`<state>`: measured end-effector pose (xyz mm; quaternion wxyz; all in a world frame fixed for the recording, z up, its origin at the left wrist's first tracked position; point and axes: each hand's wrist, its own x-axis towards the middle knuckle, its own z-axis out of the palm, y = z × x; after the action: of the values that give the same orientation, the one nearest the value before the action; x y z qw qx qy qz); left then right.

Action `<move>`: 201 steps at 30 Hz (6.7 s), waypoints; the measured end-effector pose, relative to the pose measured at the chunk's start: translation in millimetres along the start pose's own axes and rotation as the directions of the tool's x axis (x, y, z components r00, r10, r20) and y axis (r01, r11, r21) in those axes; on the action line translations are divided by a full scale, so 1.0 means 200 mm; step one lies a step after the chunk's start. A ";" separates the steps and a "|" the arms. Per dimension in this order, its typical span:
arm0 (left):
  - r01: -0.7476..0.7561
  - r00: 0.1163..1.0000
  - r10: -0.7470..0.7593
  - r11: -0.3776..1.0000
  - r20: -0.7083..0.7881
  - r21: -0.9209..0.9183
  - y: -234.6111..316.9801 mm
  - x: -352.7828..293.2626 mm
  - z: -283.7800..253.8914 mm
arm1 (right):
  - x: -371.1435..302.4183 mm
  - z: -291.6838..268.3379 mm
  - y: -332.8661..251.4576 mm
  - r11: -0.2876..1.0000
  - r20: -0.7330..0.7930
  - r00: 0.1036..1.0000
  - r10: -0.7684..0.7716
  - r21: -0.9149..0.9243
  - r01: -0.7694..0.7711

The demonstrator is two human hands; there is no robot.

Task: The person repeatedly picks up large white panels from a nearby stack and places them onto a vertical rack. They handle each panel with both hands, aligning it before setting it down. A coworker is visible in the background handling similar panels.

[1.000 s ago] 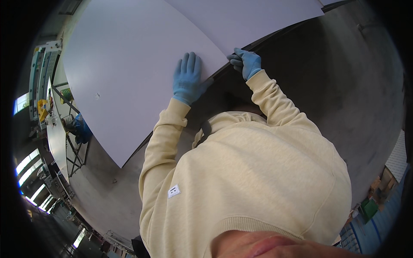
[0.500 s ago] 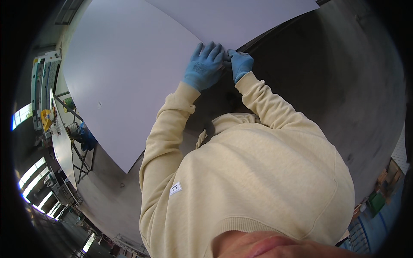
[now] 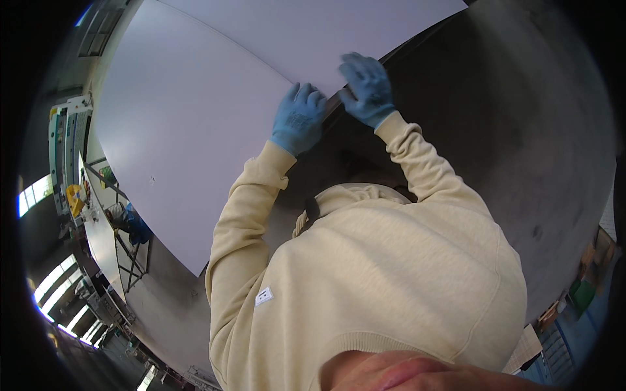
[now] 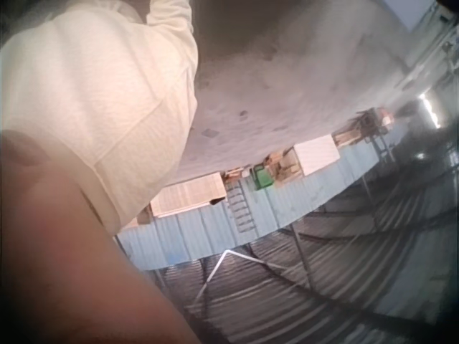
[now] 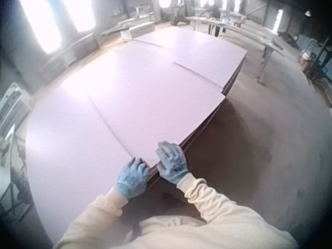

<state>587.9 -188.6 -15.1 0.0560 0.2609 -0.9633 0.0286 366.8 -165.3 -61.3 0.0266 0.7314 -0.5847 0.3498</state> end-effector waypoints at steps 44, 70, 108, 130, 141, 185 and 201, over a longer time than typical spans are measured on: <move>-0.153 0.985 0.154 0.988 0.079 -0.014 0.03 0.01 -0.07 | 0.21 0.26 0.04 0.814 0.381 0.724 -0.575 0.173 0.555; -0.068 0.995 0.075 0.992 0.061 -0.105 0.24 0.20 -0.08 | 0.35 0.01 1.56 0.535 -0.466 0.347 0.814 0.368 -0.761; -0.071 0.997 0.065 0.981 -0.039 -0.179 0.28 0.30 -0.01 | 0.35 -0.03 1.54 0.504 -0.394 0.358 0.847 0.378 -0.777; 0.282 0.925 -0.304 0.951 -0.229 -0.123 1.07 3.00 0.45 | 0.55 -1.33 3.17 0.850 0.436 0.899 0.047 -0.490 0.193; 0.301 0.926 -0.327 0.942 -0.188 -0.151 0.96 3.21 0.52 | 0.63 -1.16 3.40 0.929 0.291 0.925 -0.243 -0.204 0.308; 0.495 0.840 -0.525 0.845 -0.135 -0.201 0.89 3.23 0.56 | 0.73 -1.03 3.52 0.914 0.150 0.909 -0.388 0.188 0.359; 0.521 0.849 -0.527 0.847 -0.045 -0.104 0.89 3.22 0.58 | 0.79 -1.02 3.46 0.878 0.108 0.874 -0.475 0.124 0.462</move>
<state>-66.0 -367.0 -54.7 0.1075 0.5099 -0.8532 -0.0208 -325.6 -423.2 -77.5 0.0362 0.8736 -0.3733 0.3100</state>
